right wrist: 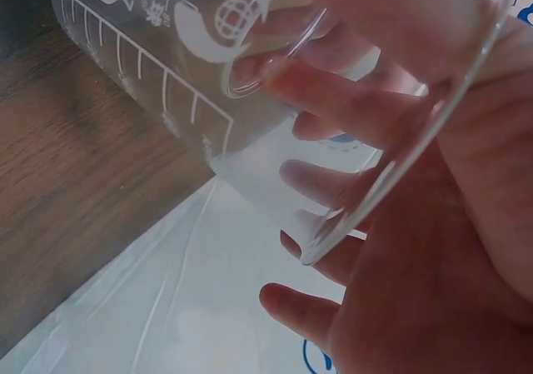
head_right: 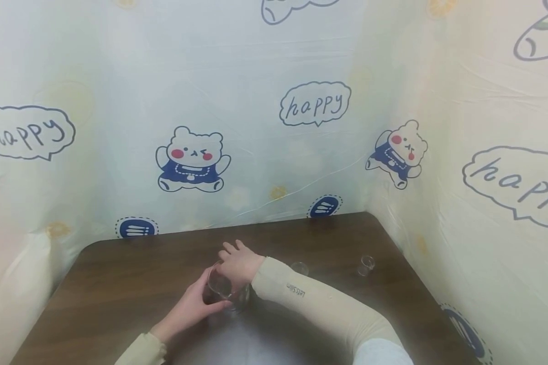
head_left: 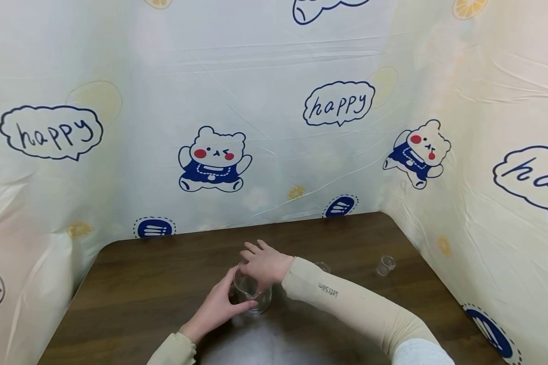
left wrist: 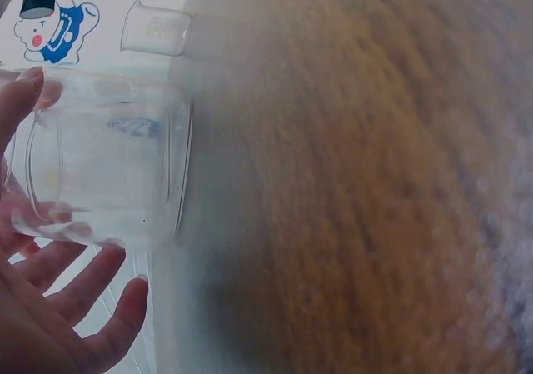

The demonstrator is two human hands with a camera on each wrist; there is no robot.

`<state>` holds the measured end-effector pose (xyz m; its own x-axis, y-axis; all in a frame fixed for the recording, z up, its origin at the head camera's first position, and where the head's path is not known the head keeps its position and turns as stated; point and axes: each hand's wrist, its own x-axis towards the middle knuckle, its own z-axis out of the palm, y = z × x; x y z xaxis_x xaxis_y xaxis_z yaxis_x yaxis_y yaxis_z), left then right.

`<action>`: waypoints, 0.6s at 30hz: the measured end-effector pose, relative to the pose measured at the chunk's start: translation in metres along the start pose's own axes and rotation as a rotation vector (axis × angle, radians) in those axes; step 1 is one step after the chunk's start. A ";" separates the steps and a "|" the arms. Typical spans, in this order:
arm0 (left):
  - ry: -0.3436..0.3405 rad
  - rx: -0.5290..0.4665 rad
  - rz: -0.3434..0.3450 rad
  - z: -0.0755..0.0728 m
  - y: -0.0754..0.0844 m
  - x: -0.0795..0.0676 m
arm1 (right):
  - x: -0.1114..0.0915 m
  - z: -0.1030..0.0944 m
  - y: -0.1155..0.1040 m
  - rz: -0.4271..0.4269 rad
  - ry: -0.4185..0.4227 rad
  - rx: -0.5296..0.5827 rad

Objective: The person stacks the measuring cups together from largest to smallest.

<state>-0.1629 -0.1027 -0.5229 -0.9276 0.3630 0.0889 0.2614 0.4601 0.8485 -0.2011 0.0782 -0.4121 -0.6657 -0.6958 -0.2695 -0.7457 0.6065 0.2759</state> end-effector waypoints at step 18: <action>-0.002 0.004 -0.003 0.000 0.000 -0.001 | -0.005 -0.002 0.010 -0.051 0.003 0.138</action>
<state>-0.1626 -0.1035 -0.5231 -0.9278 0.3633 0.0851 0.2597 0.4648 0.8465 -0.2056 0.0870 -0.4056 -0.6267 -0.7283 -0.2772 -0.7756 0.6173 0.1318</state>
